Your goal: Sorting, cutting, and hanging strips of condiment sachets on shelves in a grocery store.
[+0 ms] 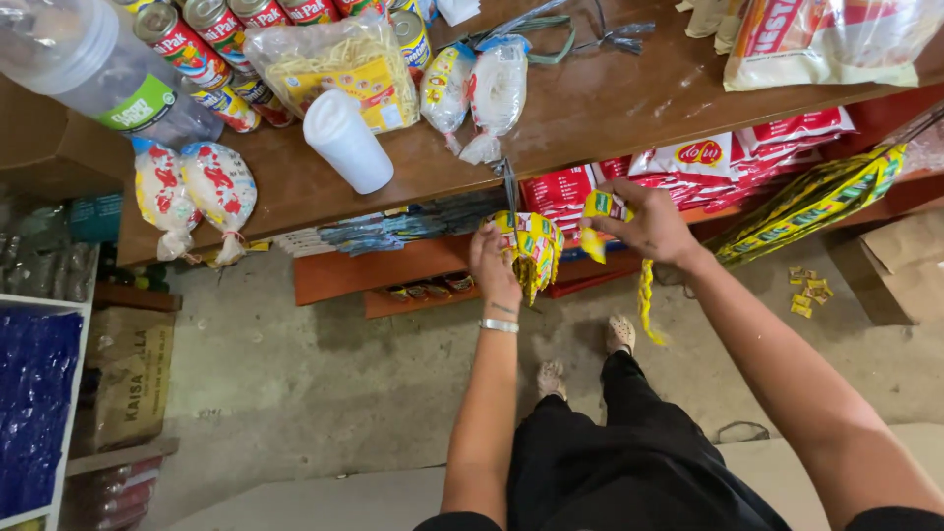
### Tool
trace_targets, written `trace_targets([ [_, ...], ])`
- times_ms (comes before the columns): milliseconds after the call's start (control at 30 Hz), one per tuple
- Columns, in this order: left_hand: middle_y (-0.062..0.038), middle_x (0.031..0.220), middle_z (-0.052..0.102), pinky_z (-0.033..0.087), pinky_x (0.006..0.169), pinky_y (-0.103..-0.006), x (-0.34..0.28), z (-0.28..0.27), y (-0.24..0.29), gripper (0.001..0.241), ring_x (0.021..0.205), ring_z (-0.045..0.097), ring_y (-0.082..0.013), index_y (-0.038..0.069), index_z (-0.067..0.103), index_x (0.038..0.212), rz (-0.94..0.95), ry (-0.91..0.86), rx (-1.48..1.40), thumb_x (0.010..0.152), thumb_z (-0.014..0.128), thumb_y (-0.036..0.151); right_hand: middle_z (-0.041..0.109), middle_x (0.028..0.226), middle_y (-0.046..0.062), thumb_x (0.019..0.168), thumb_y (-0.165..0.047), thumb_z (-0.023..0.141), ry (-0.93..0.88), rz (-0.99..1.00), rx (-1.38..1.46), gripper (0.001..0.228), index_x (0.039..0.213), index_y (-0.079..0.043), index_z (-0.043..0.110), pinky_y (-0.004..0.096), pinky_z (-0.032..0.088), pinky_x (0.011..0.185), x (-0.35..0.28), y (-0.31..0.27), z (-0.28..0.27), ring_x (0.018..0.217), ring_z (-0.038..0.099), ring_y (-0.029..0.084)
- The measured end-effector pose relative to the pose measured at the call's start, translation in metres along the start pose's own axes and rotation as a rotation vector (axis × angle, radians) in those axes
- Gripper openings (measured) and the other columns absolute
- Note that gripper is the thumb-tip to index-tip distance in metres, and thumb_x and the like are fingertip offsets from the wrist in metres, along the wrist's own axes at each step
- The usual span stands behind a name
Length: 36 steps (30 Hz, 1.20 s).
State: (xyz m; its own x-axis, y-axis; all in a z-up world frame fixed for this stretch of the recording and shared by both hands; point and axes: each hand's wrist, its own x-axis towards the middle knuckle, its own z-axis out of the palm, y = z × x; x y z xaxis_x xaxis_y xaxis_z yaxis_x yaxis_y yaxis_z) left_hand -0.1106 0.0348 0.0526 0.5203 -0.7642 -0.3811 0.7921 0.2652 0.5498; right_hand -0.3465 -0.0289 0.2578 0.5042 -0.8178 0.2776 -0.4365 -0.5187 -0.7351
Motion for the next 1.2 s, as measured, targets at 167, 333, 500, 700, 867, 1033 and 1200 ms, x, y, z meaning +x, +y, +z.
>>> trace_targets([
  [167,0.003,0.108,0.073,0.049,0.076,-0.0215,0.014,0.030,0.048,0.020,0.092,0.064,-0.0049,0.012,0.070,0.114,0.041,-0.257,0.434,0.095,0.062,0.012,0.065,0.100,0.006,0.089,-0.022,0.082,-0.161,0.107,0.234,0.040,0.118,-0.001,0.066,0.031,0.049,0.087,0.028,-0.025,-0.003,0.095,0.060,0.016],
  [333,0.001,0.097,0.068,0.047,0.064,-0.0226,0.075,-0.006,0.025,0.020,0.075,0.058,-0.0055,0.005,0.070,0.113,-0.133,-0.436,0.665,0.105,0.057,0.018,0.063,0.107,0.000,0.094,-0.014,0.077,-0.193,-0.008,0.438,0.029,0.118,-0.003,0.065,0.027,0.047,0.094,0.056,-0.047,0.003,0.103,0.058,0.011],
  [500,0.001,0.084,0.063,0.045,0.052,-0.0246,0.088,0.002,0.025,0.021,0.062,0.055,-0.0069,0.003,0.067,0.108,-0.238,-0.450,0.700,0.110,0.056,0.021,0.064,0.106,0.000,0.095,-0.013,0.077,-0.217,-0.017,0.497,0.028,0.117,-0.003,0.063,0.026,0.048,0.093,0.071,-0.052,0.013,0.101,0.058,0.008],
  [700,-0.003,0.082,0.070,0.041,0.050,-0.0247,0.088,-0.002,0.021,0.024,0.058,0.055,-0.0078,0.006,0.066,0.093,-0.127,-0.426,0.804,0.107,0.056,0.023,0.067,0.107,-0.002,0.095,-0.015,0.076,-0.262,0.016,0.584,0.029,0.117,-0.004,0.060,0.026,0.051,0.093,0.078,-0.046,0.023,0.100,0.060,0.006],
  [867,-0.001,0.069,0.059,0.041,0.045,-0.0289,0.083,0.014,0.026,0.029,0.047,0.045,-0.0092,0.012,0.059,0.083,-0.364,-0.357,0.915,0.103,0.051,0.030,0.066,0.106,-0.002,0.098,-0.018,0.074,-0.257,0.048,0.629,0.028,0.118,-0.005,0.060,0.024,0.049,0.092,0.078,-0.041,0.025,0.100,0.059,0.006],
  [1033,0.004,0.069,0.054,0.040,0.050,-0.0263,0.073,0.017,0.030,0.013,0.050,0.042,-0.0078,0.014,0.060,0.093,-0.531,-0.142,0.509,0.100,0.063,0.024,0.066,0.105,-0.003,0.097,-0.020,0.074,-0.246,0.086,0.663,0.028,0.117,-0.006,0.060,0.024,0.049,0.090,0.071,-0.038,0.019,0.098,0.058,0.005],
  [1200,0.002,0.075,0.063,0.036,0.045,-0.0231,0.079,-0.007,0.021,0.010,0.050,0.044,-0.0062,0.012,0.064,0.102,-0.232,-0.096,0.502,0.094,0.071,0.011,0.063,0.100,-0.001,0.095,-0.020,0.077,-0.246,0.088,0.519,0.027,0.111,-0.005,0.063,0.026,0.048,0.085,0.054,-0.007,0.018,0.094,0.056,0.007],
])
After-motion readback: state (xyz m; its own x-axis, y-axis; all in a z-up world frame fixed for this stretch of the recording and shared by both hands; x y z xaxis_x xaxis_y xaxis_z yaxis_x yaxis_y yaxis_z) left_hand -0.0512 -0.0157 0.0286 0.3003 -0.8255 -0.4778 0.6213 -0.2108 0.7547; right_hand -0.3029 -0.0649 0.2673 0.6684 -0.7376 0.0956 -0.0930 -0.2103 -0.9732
